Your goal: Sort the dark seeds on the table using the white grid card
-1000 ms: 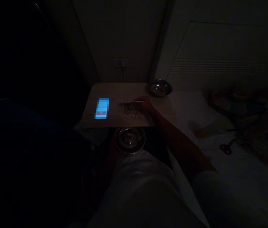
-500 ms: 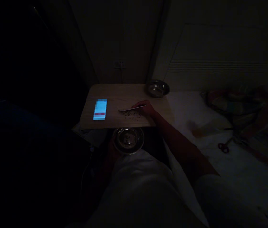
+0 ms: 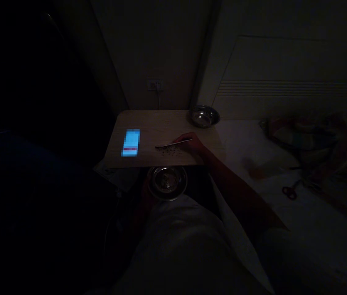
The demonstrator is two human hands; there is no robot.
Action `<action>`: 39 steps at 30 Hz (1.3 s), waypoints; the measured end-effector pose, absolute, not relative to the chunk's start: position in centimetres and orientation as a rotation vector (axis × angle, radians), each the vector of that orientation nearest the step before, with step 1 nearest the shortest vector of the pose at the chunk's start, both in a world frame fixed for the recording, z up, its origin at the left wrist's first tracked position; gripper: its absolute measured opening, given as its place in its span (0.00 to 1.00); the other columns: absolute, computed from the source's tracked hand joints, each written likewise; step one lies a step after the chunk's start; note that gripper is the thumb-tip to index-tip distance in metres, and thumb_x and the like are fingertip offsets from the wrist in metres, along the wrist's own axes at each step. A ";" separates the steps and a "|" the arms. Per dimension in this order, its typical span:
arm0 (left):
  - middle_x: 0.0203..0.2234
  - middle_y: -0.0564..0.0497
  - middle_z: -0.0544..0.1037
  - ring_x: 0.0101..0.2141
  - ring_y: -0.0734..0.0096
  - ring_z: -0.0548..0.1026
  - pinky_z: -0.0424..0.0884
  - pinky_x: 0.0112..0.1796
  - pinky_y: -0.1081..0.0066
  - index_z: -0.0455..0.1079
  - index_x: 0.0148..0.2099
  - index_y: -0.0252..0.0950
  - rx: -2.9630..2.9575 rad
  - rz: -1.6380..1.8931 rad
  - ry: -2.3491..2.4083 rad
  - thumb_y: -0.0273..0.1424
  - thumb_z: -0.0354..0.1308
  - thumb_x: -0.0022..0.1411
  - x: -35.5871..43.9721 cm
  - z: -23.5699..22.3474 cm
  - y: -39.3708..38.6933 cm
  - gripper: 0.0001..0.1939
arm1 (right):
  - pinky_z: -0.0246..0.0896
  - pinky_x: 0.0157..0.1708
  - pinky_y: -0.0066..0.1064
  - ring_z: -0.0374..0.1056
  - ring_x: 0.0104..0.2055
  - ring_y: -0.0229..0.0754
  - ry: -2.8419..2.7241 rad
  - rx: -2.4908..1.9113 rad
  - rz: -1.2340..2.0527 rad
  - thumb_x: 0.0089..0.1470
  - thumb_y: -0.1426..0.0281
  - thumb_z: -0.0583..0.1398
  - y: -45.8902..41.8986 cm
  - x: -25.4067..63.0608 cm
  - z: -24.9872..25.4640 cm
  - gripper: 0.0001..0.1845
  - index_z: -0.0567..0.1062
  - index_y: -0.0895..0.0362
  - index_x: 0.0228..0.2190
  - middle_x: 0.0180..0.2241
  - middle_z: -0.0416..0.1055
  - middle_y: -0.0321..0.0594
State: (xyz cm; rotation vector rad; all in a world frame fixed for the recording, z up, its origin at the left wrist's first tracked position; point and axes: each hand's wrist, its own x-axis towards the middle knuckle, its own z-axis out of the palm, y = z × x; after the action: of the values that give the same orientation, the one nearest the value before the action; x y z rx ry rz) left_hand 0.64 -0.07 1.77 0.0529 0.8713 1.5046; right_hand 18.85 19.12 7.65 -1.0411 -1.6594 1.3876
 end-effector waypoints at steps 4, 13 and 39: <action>0.39 0.47 0.79 0.53 0.54 0.67 0.62 0.52 0.58 0.74 0.41 0.37 0.005 1.454 0.890 0.35 0.55 0.55 0.6 1.7 0.1 0.13 | 0.61 0.24 0.27 0.69 0.26 0.39 -1.659 -1.014 1.374 0.33 0.65 0.64 19.4 18.8 7.7 0.13 0.78 0.59 0.25 0.25 0.76 0.40; 0.38 0.48 0.79 0.52 0.55 0.67 0.63 0.51 0.58 0.75 0.39 0.38 -0.042 1.439 0.827 0.38 0.51 0.58 0.9 1.9 0.0 0.14 | 0.65 0.38 0.35 0.71 0.35 0.43 -1.379 -1.116 0.986 0.36 0.66 0.64 19.6 19.0 8.6 0.14 0.77 0.58 0.30 0.32 0.77 0.40; 0.38 0.45 0.78 0.51 0.51 0.68 0.62 0.51 0.54 0.74 0.40 0.36 -0.063 1.378 0.827 0.40 0.53 0.56 0.7 1.1 0.3 0.16 | 0.66 0.38 0.34 0.72 0.35 0.44 -1.338 -1.324 0.771 0.41 0.68 0.61 11.0 16.7 7.2 0.15 0.77 0.59 0.35 0.34 0.77 0.41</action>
State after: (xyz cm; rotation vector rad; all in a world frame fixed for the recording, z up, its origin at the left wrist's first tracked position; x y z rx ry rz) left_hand 0.71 0.33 1.12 -0.0633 0.8266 1.3775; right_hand 16.70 11.04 7.24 -1.3238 -1.3378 0.7714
